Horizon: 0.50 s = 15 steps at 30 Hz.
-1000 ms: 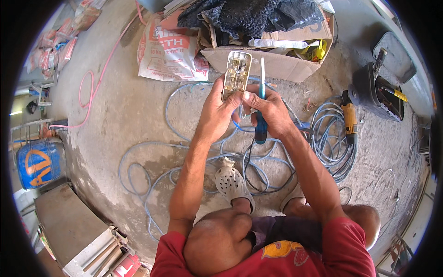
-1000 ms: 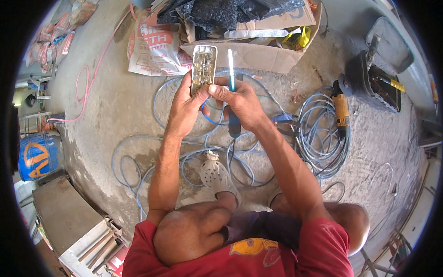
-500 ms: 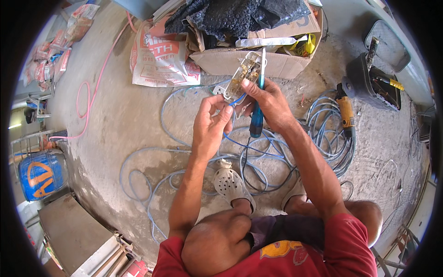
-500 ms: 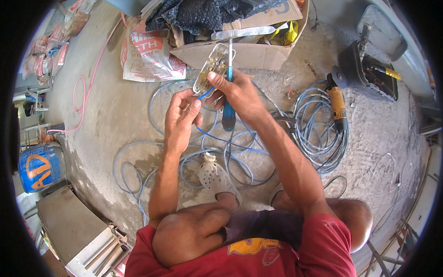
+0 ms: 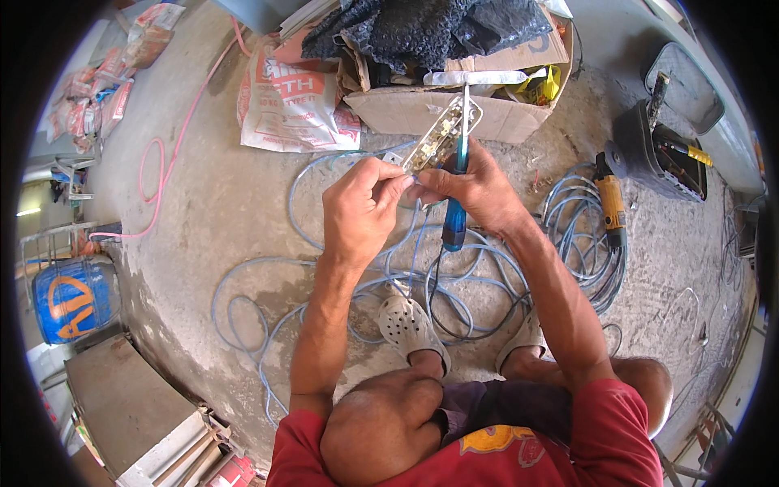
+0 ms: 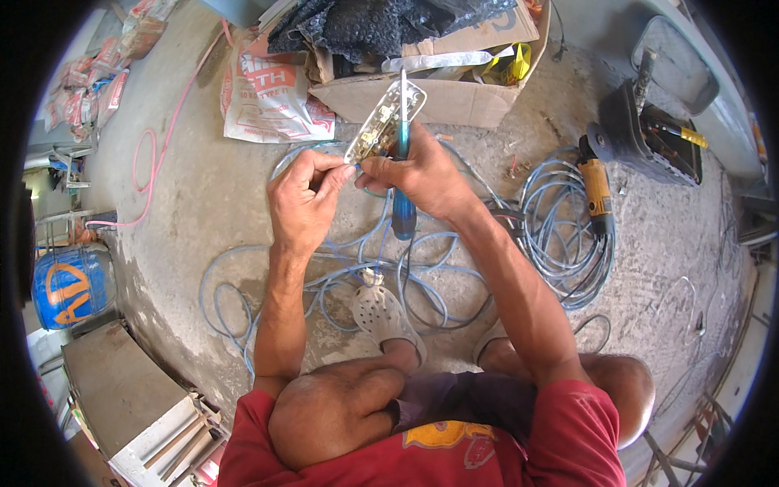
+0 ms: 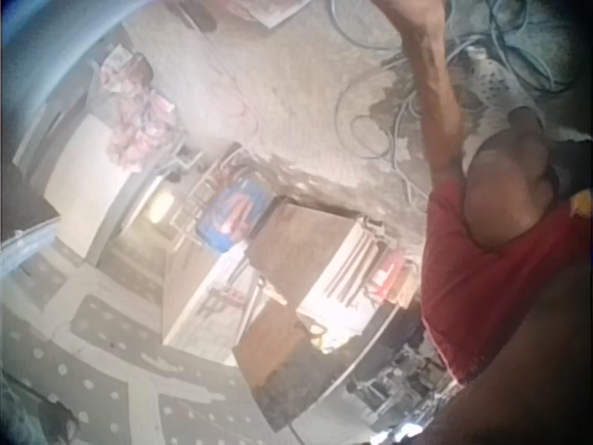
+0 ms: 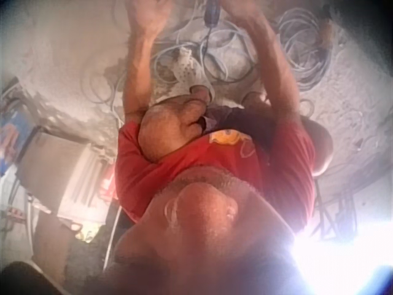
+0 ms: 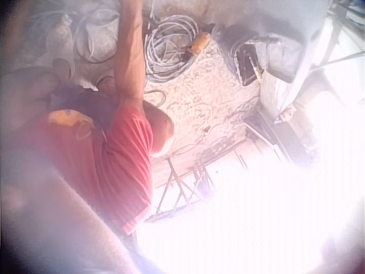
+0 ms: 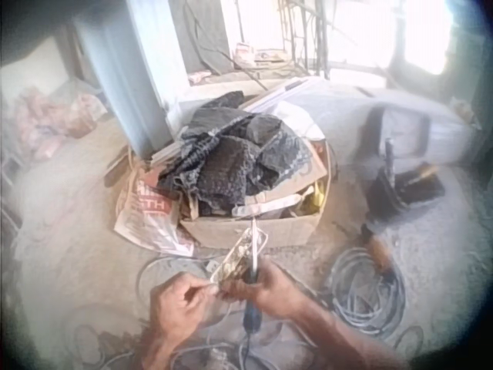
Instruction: The person sits on the floor and uses a screwdriver to adjust terminals on a small electrical component. They then use pliers to strip the insulation from a green wire and twist the exposed strands.
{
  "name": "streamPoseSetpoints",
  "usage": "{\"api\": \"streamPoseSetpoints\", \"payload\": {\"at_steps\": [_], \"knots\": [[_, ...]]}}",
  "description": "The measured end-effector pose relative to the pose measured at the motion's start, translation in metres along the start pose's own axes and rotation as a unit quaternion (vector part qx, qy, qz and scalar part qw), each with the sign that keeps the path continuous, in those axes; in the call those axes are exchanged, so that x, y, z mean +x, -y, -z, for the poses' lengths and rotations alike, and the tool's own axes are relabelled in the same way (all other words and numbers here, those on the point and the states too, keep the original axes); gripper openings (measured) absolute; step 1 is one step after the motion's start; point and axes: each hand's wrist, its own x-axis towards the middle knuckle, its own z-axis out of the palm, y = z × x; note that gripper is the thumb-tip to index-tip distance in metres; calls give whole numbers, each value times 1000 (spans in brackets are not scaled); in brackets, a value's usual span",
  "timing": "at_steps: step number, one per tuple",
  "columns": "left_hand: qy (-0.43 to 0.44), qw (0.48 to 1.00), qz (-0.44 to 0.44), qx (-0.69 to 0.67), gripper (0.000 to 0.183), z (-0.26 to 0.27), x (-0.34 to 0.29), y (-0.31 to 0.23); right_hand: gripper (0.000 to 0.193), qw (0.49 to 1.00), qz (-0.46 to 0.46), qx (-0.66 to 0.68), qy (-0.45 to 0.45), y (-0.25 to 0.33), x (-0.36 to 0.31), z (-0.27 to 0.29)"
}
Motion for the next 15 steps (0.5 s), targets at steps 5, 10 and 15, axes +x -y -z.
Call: {"api": "streamPoseSetpoints", "payload": {"at_steps": [5, 10, 15], "knots": [[-3, 994, -89, 62, 12, 3, 9, 1, 38, 999, 27, -32, -9, -4, 2, -8], [-39, 997, -57, 28, 8, -9, 12, 5, 35, 997, -13, 62, -40, 0, -1, -10], [-15, 993, -104, 48, 12, -9, 13, -1, 29, 988, -47, 146, -9, 8, 3, 1]]}}
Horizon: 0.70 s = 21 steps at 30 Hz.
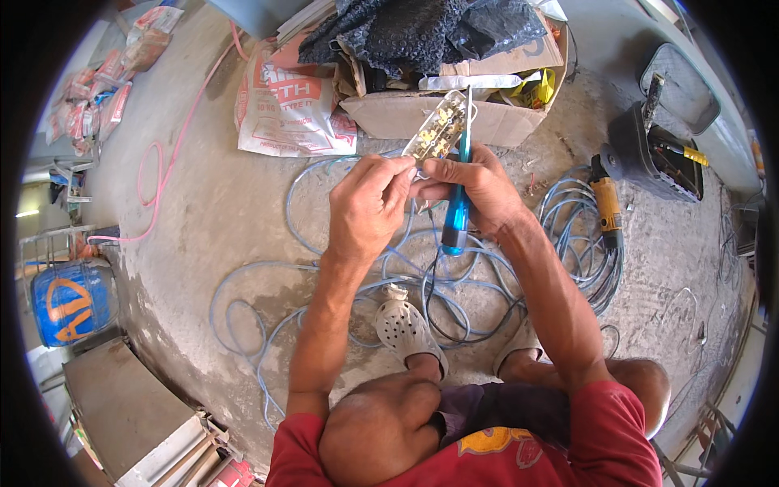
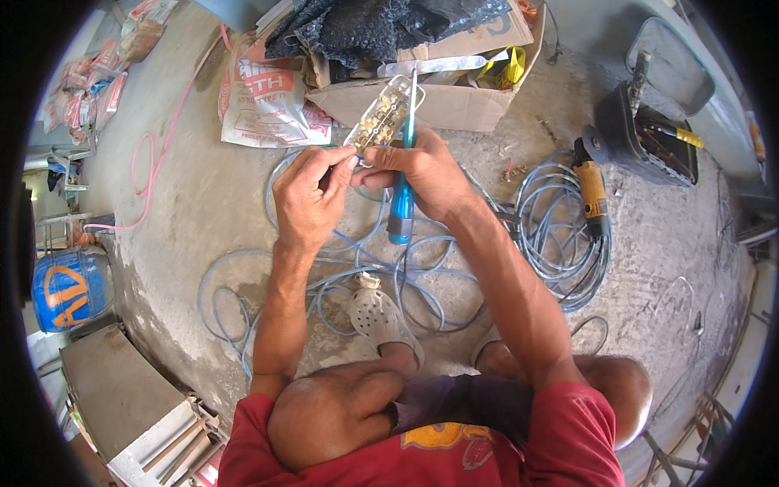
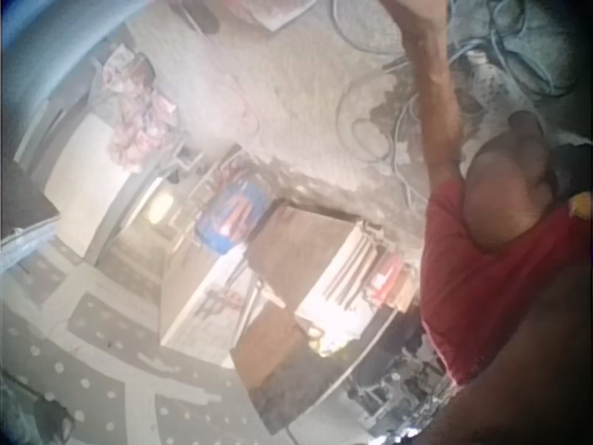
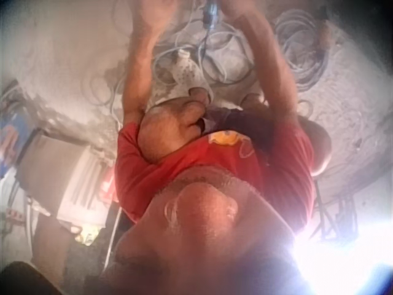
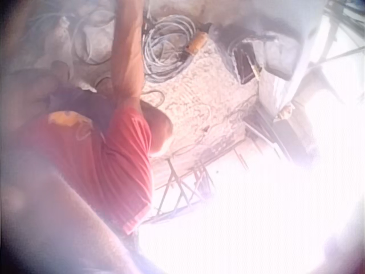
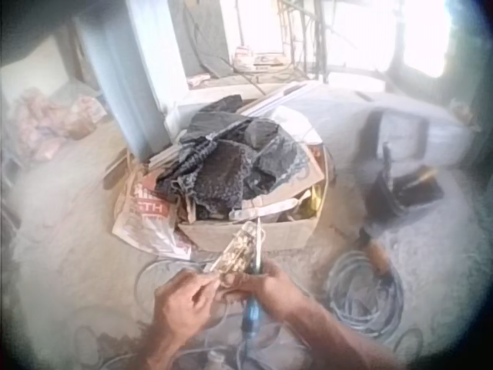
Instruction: The person sits on the floor and uses a screwdriver to adjust terminals on a small electrical component. They then use pliers to strip the insulation from a green wire and twist the exposed strands.
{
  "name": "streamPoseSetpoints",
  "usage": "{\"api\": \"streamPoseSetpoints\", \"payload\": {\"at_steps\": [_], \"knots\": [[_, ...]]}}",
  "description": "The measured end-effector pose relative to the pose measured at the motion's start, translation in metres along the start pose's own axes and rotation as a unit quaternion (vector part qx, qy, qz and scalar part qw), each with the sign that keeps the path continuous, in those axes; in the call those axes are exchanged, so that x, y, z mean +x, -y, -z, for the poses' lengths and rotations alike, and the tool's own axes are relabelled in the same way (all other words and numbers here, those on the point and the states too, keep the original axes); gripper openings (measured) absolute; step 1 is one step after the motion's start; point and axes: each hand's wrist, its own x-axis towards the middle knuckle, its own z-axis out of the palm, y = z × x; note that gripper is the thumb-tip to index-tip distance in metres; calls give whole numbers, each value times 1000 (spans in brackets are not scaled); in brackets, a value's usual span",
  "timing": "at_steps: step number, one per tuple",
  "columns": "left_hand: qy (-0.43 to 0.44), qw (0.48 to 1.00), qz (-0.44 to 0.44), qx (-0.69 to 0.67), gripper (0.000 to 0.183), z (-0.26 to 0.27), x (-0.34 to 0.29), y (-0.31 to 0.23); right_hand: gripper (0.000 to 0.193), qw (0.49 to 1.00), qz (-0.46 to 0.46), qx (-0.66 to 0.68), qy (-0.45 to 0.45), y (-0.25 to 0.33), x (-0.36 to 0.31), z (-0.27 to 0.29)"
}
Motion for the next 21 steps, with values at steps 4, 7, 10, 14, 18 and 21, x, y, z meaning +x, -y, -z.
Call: {"api": "streamPoseSetpoints", "payload": {"at_steps": [4, 7, 10, 14, 18, 21], "knots": [[70, 995, -71, 18, 14, 14, 13, 6, 27, 999, -14, -23, 24, -1, 0, 8], [110, 988, -107, 7, 17, 15, 15, 9, 27, 998, -10, -59, 25, -4, -1, 12], [115, 989, 83, -51, 18, 20, 19, -4, 28, 998, 7, -57, 19, -5, -3, 5], [55, 984, 145, -89, 18, 15, 14, 0, 33, 997, 31, -64, 4, -10, -3, -5], [69, 998, 3, 7, 19, 10, 19, 1, 40, 986, 83, -142, -25, -19, -2, -6], [32, 996, -42, 78, 18, -6, 12, -1, 38, 983, 103, -140, -65, -17, -1, -4]]}}
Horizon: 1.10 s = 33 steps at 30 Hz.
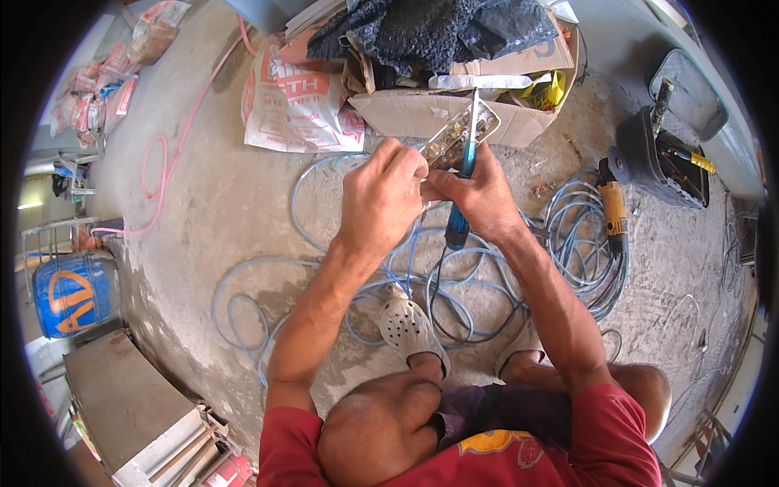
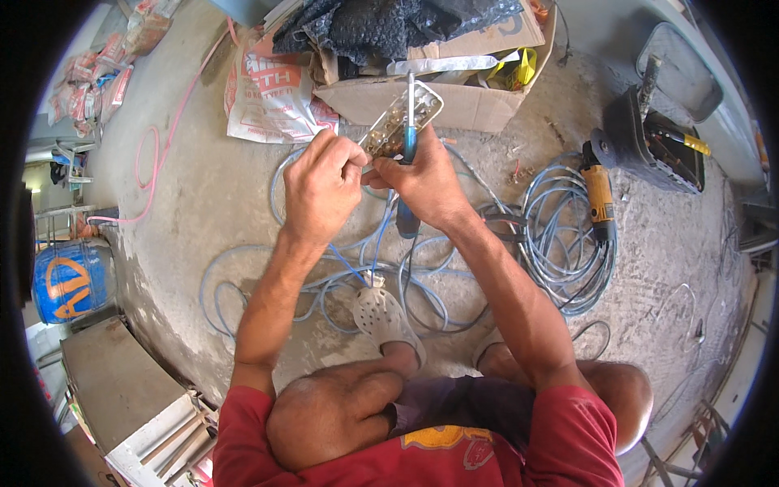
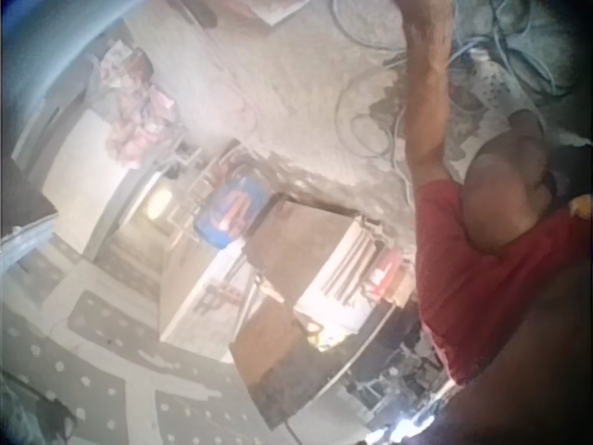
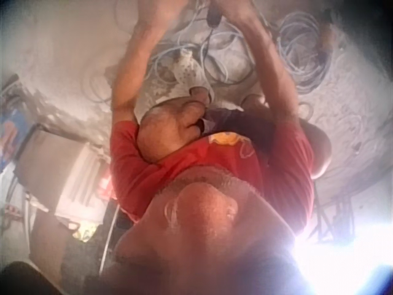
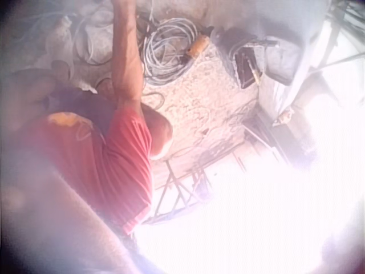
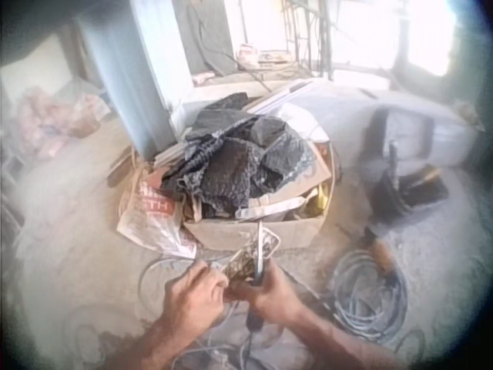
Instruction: The person sits on the floor and uses a screwdriver to adjust terminals on a small electrical component. They then use pliers to strip the insulation from a green wire and twist the exposed strands.
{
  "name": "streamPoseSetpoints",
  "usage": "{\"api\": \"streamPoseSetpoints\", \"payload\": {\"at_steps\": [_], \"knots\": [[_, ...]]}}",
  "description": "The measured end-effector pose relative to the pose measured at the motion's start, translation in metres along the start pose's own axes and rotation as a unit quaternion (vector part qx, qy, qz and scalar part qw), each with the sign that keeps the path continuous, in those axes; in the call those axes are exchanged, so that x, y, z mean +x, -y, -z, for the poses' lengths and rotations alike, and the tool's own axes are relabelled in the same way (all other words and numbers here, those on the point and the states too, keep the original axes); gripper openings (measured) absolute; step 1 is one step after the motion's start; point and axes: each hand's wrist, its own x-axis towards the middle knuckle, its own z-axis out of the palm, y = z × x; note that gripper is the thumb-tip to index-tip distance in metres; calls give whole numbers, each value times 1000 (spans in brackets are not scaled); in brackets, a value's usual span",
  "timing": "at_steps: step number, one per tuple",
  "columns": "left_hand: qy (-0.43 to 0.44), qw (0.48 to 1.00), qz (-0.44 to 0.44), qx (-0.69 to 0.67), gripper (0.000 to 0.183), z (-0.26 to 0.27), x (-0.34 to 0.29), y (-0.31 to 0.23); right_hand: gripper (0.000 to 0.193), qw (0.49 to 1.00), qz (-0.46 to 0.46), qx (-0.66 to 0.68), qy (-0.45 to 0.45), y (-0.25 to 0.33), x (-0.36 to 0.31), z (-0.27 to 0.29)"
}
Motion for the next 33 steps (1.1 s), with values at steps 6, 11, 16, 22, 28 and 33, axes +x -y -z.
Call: {"api": "streamPoseSetpoints", "payload": {"at_steps": [6, 11, 16, 22, 28, 33], "knots": [[-133, 989, 59, -30, 13, -21, -4, 0, 33, 992, 5, 115, -52, -1, 6, -5], [-133, 988, 72, -25, 13, -20, -7, -2, 32, 994, 88, -7, -70, 0, 2, -6], [-110, 992, 52, -19, 13, -6, -15, -1, 33, 992, 97, 44, -68, 15, 0, -6], [-103, 992, 57, -46, 15, 3, 3, -9, 37, 990, 128, 28, -51, 22, 1, -13], [-83, 988, 116, -57, 17, 4, -1, -16, 40, 993, 113, 18, -35, 20, -3, -8], [-82, 991, 94, -44, 18, 10, 2, -34, 45, 990, 111, 51, -65, 30, -8, -11]]}}
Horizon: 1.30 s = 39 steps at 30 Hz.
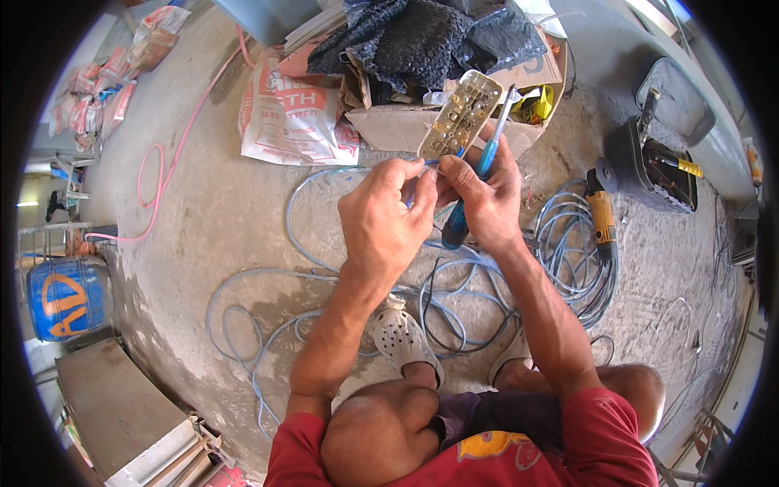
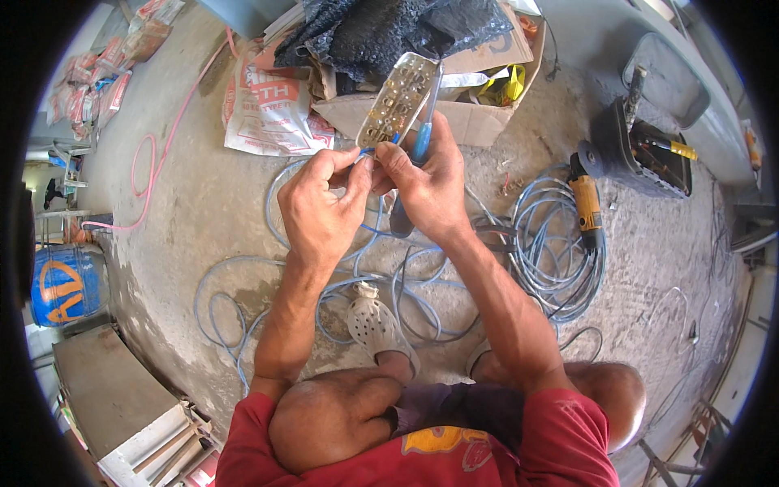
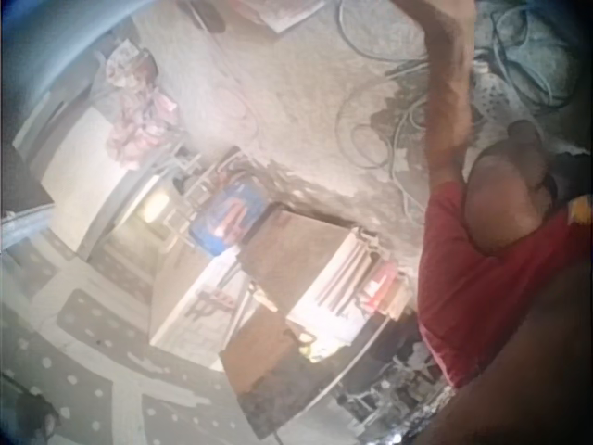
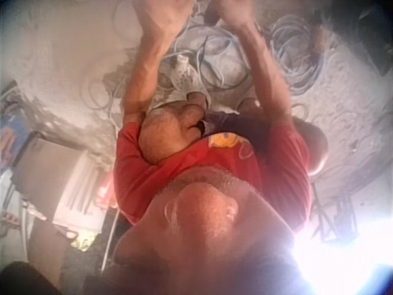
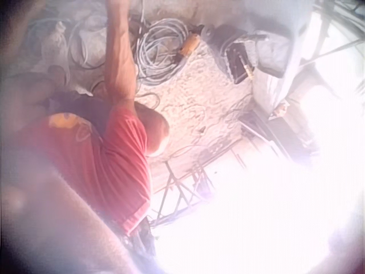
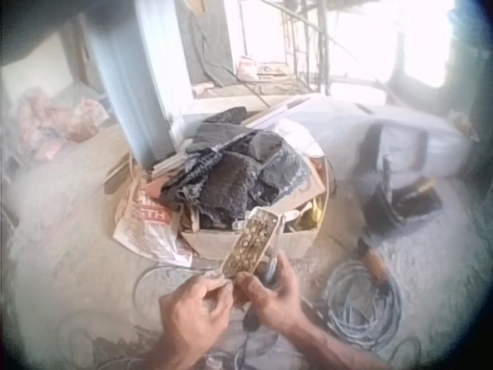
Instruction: The person sits on the floor and uses a screwdriver to adjust terminals on a small electrical component. They then use pliers to strip the insulation from a green wire and twist the exposed strands.
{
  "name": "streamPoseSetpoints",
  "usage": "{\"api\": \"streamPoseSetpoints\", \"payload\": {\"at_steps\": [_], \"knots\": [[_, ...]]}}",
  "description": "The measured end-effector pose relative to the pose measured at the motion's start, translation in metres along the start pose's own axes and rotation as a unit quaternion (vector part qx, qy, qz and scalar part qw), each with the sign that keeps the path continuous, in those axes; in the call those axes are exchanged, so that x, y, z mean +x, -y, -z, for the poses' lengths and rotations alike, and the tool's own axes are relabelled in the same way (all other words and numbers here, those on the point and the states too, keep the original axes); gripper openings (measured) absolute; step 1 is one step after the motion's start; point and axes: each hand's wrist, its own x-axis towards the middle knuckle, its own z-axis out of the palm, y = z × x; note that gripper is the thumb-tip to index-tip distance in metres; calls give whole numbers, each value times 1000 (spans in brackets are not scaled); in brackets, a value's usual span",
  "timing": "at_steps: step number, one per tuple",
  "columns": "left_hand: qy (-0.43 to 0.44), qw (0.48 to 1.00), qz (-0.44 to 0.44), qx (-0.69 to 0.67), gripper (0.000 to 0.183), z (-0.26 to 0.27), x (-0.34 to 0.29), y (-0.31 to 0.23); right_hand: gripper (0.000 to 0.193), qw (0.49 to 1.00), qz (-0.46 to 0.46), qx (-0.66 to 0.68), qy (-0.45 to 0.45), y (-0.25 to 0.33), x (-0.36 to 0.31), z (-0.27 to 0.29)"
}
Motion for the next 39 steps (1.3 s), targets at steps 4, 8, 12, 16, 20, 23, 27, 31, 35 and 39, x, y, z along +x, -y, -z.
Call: {"api": "streamPoseSetpoints", "payload": {"at_steps": [4, 8, 12, 16, 20, 23, 27, 31, 35, 39], "knots": [[12, 1000, 16, -20, 15, 1, -5, -5, 47, 1000, 7, 7, -26, -4, -3, -2], [102, 982, 89, -131, 15, 8, -5, 6, 49, 999, -27, 17, 11, -7, -4, 8], [218, 878, 235, -355, 20, 34, 3, 33, 52, 990, -90, 47, 100, 7, -1, 11], [179, 819, 253, -483, 54, 30, 10, 56, 51, 967, -143, 4, 211, 15, 8, 12], [290, 784, 231, -498, 82, 32, 18, 49, 64, 964, -137, 16, 226, 6, 4, 9], [285, 775, 258, -502, 89, 27, 18, 43, 62, 967, -128, -16, 218, 7, 10, 16], [185, 825, 211, -491, 105, 17, 13, 49, 58, 978, -112, -50, 168, -6, 8, 16], [59, 833, 219, -504, 107, 2, 0, 53, 55, 977, -128, -36, 165, -11, -1, 8], [19, 822, 287, -492, 105, -1, -15, 41, 49, 957, -21, -228, 176, -34, -2, 6], [7, 946, 200, -256, 105, 11, -24, 58, 39, 933, -65, -284, 213, -26, -7, 9]]}}
